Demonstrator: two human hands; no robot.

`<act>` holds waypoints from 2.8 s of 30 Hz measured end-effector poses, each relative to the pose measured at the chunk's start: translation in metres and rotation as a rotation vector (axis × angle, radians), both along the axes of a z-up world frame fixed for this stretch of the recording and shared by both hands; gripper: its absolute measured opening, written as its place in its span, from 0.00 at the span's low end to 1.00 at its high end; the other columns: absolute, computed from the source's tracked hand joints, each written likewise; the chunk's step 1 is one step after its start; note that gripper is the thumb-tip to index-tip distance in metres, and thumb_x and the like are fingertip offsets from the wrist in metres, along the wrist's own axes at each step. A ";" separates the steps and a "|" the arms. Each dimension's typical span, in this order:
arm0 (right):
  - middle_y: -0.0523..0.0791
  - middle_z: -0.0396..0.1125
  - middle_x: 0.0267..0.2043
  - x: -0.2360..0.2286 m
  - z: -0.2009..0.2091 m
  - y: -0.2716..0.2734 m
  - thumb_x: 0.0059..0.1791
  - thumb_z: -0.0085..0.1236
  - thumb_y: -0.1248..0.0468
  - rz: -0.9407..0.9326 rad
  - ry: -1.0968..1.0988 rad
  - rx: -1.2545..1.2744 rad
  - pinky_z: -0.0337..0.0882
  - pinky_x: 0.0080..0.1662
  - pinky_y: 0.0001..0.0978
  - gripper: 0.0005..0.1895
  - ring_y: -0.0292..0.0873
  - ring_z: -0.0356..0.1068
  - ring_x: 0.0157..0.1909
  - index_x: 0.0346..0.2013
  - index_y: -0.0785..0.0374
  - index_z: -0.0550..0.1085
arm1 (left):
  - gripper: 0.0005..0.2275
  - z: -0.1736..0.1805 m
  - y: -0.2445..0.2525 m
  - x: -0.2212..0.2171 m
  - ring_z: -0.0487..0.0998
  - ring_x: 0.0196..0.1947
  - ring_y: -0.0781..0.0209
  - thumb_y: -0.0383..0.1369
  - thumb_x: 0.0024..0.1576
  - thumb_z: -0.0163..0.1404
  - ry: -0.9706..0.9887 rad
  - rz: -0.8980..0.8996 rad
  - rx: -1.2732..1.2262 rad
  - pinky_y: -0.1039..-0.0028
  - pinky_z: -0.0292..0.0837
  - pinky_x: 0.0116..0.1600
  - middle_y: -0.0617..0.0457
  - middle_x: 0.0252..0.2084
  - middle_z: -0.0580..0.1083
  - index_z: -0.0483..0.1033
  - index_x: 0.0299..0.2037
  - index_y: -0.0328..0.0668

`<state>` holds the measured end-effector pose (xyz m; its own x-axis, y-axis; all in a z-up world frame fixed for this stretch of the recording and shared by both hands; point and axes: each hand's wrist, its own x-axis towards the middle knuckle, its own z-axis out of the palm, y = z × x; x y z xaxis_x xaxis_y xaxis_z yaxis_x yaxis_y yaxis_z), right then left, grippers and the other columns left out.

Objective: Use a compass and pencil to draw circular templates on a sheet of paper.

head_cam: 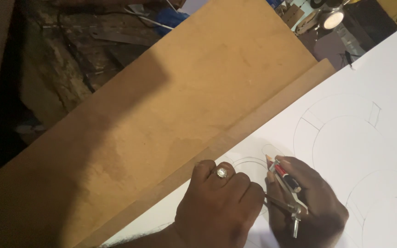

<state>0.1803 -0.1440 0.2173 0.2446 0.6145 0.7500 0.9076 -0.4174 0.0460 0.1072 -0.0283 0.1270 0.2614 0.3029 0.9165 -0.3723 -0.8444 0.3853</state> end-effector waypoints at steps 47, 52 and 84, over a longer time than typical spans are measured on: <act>0.51 0.77 0.45 0.001 0.023 -0.033 0.47 0.62 0.73 -0.137 0.020 -0.147 0.77 0.50 0.34 0.10 0.45 0.79 0.48 0.43 0.67 0.79 | 0.01 0.010 0.004 -0.009 0.72 0.35 0.53 0.29 0.52 0.52 0.123 -0.096 -0.103 0.57 0.57 0.46 0.55 0.28 0.71 0.77 0.30 0.46; 0.50 0.78 0.44 0.004 0.025 -0.048 0.48 0.61 0.72 -0.187 0.105 -0.165 0.77 0.49 0.33 0.07 0.43 0.80 0.48 0.41 0.67 0.80 | 0.02 0.017 0.007 -0.012 0.73 0.36 0.53 0.30 0.52 0.52 0.191 -0.107 -0.078 0.57 0.58 0.47 0.54 0.28 0.73 0.79 0.30 0.46; 0.49 0.79 0.40 0.004 0.003 -0.082 0.41 0.69 0.64 -0.297 0.282 -0.182 0.78 0.45 0.33 0.17 0.41 0.81 0.45 0.42 0.64 0.79 | 0.03 0.021 0.007 -0.011 0.75 0.41 0.51 0.29 0.50 0.50 0.321 -0.090 0.044 0.57 0.58 0.50 0.52 0.30 0.75 0.78 0.30 0.46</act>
